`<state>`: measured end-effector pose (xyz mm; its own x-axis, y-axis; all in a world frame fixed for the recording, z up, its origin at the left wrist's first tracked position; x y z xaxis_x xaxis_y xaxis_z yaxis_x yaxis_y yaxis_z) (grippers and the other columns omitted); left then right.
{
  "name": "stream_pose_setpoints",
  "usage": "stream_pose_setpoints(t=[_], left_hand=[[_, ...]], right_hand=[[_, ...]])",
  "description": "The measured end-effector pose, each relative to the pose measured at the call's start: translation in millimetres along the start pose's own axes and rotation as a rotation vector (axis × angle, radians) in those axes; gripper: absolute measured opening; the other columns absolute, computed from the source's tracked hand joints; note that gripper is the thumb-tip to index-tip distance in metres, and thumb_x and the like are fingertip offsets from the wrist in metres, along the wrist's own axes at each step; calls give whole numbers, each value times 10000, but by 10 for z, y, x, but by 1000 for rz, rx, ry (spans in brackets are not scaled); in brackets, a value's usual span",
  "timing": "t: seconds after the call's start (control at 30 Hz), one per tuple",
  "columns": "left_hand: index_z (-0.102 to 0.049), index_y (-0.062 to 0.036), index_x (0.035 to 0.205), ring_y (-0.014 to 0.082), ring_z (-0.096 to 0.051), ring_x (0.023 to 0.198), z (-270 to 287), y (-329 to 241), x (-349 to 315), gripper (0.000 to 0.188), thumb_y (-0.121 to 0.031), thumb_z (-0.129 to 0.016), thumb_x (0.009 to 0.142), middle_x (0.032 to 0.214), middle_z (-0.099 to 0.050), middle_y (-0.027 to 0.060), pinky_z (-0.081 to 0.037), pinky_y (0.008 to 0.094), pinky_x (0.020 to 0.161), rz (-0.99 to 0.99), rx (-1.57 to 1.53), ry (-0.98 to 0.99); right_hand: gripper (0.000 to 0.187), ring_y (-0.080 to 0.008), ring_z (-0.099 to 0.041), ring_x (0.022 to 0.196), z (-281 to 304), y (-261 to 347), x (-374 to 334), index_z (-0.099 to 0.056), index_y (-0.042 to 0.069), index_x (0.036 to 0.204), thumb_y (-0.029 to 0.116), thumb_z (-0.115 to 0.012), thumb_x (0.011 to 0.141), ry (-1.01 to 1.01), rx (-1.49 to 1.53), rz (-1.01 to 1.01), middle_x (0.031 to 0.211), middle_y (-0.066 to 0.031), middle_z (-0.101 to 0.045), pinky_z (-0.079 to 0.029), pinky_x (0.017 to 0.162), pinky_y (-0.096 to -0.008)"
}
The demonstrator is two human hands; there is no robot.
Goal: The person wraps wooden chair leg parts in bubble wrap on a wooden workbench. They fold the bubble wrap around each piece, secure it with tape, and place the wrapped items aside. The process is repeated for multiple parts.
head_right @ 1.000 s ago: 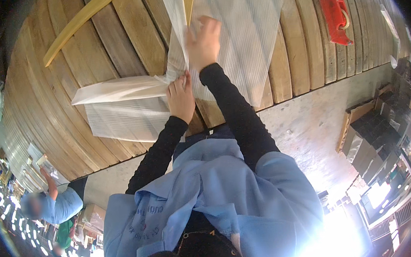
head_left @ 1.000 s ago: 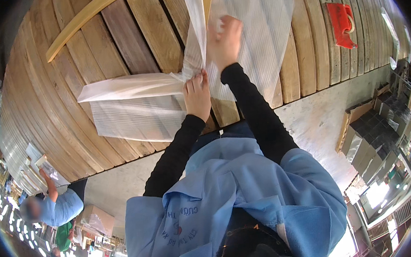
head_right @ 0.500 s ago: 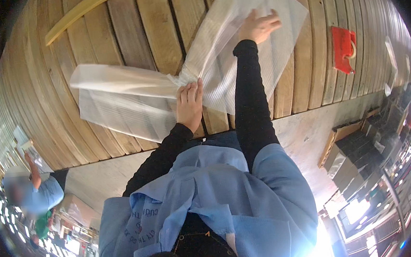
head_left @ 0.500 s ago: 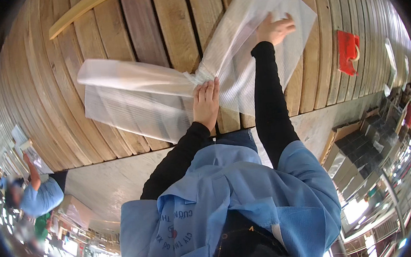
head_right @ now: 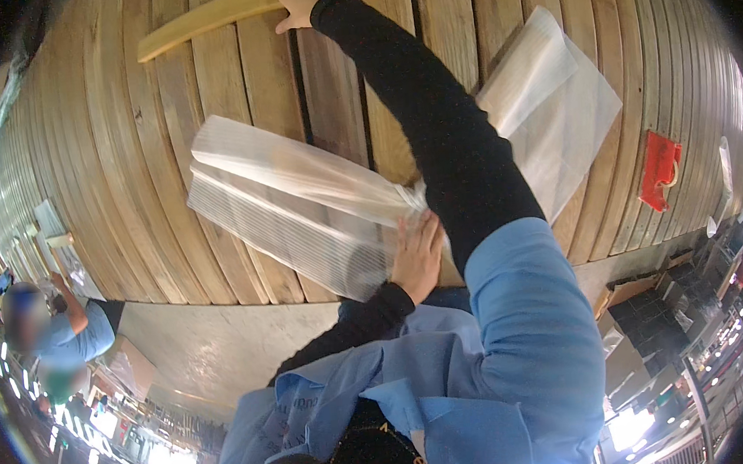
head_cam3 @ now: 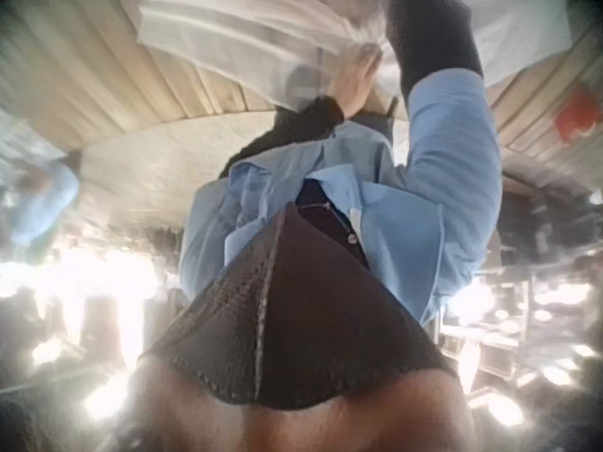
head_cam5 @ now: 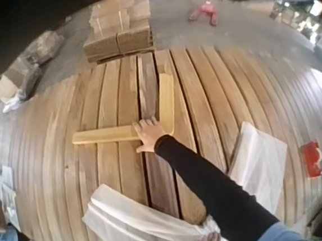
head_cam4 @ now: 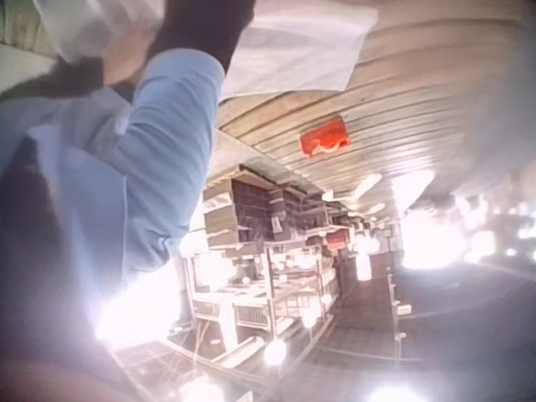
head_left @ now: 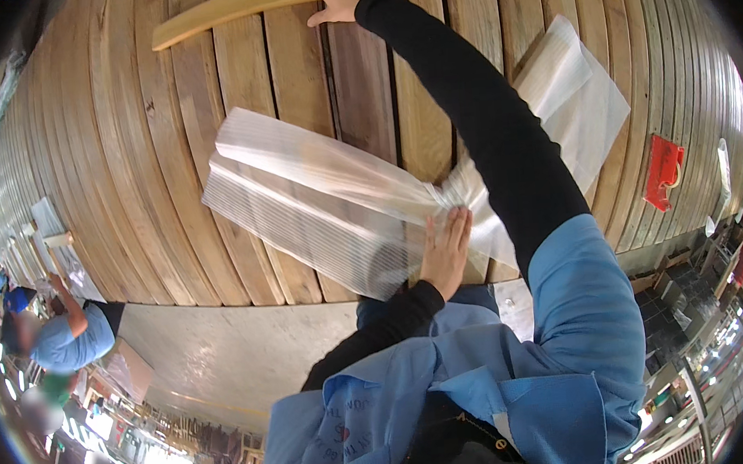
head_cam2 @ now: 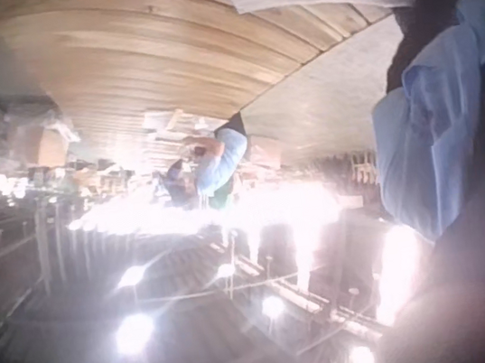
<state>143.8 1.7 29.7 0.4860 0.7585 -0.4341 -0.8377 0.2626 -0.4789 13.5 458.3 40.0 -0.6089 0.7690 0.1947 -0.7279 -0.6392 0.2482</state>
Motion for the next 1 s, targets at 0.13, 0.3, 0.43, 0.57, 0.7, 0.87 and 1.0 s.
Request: stream_pose_setpoints(t=[0.13,0.3,0.43,0.57,0.7,0.87,1.0], left_hand=[[-335,-14,1577,250,-277,1540,85,17,-14,688,-214,-517,945,1620,-352,113,-163,633,1231,-35,21,-85],[-355,-21,1569,239,-288,1533,62,78,-34,686,-186,-537,928,1618,-352,97,-174,622,1230,-46,-11,-172],[-361,-16,1562,249,-264,1545,47,50,-43,696,-184,-548,913,1627,-335,108,-159,630,1236,-85,-50,-206],[-361,-9,1559,261,-251,1550,11,77,-66,697,-181,-557,913,1630,-329,125,-152,648,1232,-85,33,-237],[-355,-25,1570,270,-238,1555,-57,50,-74,690,-204,-548,931,1652,-292,135,-130,654,1233,-87,142,-226],[-341,-29,1583,341,-170,1572,-98,-88,-71,692,-243,-543,957,1687,-185,195,-88,620,1253,-67,341,-99],[-360,-25,1574,398,-152,1571,-270,-98,-100,643,-250,-521,993,1687,-154,246,-74,596,1264,-45,443,-84]], right_hand=[[760,-385,-584,1191,-117,-25,128,-505,0,1395,446,-783,846,221,-18,-23,1285,-235,-575,-540,918,-483],[619,-408,-652,988,1132,88,-243,-586,1,1257,521,-673,931,178,-23,-284,1142,-242,-631,-549,837,-481],[435,-318,-677,937,2894,70,-1130,-643,-3,1138,387,-691,952,-457,195,-351,1030,-212,-689,-521,764,-443],[296,-248,-670,982,3711,142,-2168,-628,29,1184,215,-703,966,-808,541,-361,1097,-152,-679,-543,808,-399],[329,-177,-673,981,3741,167,-3152,-604,68,1274,130,-707,967,-924,994,-626,1151,-87,-674,-568,840,-355],[385,-174,-680,1059,1857,280,-3896,-561,74,1325,59,-682,960,-664,1710,-903,1203,-69,-689,-567,851,-342],[418,-191,-694,1102,766,257,-4049,-530,48,1345,55,-690,959,-306,1830,-941,1215,-93,-698,-588,919,-363]])
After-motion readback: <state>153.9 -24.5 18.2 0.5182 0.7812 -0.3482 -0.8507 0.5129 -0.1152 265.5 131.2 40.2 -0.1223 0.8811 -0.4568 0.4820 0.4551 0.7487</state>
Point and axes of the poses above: each hand's wrist, its own x-axis towards the middle knuckle, its own z-axis out of the back of the hand, y = z × x, the point moved 8 cm from there along x, towards the middle knuckle
